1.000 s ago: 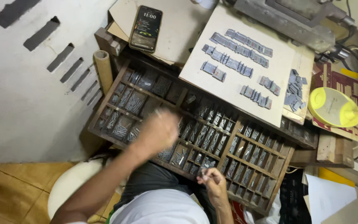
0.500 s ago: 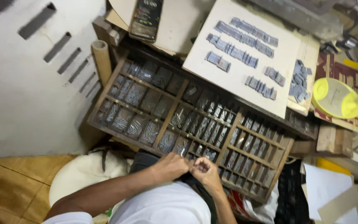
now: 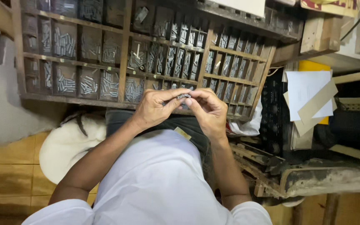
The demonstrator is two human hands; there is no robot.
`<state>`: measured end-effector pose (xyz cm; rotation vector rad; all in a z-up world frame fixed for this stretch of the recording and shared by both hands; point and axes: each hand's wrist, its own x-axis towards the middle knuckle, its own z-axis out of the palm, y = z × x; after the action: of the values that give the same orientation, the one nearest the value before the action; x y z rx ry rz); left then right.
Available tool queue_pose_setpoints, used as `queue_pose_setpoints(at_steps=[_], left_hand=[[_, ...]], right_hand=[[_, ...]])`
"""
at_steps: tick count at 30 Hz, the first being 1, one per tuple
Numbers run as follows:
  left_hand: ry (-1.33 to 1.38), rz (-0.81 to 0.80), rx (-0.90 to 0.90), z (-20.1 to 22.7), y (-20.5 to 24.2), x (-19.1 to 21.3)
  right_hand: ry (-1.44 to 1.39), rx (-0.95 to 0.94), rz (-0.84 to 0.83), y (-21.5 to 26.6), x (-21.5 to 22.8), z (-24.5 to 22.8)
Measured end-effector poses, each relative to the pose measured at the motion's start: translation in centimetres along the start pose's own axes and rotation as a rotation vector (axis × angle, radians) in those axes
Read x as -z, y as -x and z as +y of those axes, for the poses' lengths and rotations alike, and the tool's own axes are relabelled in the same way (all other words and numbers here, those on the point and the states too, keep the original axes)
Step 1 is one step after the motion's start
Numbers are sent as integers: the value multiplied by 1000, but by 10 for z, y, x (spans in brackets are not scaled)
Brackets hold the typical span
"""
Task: The person arranges small metal printing blocks on a white board and sorts them into compartments of a wooden tray. They repeatedly pick up blocks, place them on the board, and then transfer them into the tray compartments.
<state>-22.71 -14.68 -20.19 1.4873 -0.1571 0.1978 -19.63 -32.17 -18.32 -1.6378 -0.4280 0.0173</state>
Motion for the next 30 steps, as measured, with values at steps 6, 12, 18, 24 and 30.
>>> queue_pose_setpoints(at_steps=[6,12,18,24,30], left_hand=[[32,8,-18,-4,0,-3],[42,8,-49,-3,1,-2],[38,15,-42,-7,2,-5],[82,31,71,-25,7,-8],[113,21,423,-49,18,3]], right_hand=[[-71,11,-25,3,8,12],[-74,7,-41,2,6,7],[-96,-18,-40,2,5,10],[-174,-58,-31,14,15,45],[-134,-294,194,53,40,89]])
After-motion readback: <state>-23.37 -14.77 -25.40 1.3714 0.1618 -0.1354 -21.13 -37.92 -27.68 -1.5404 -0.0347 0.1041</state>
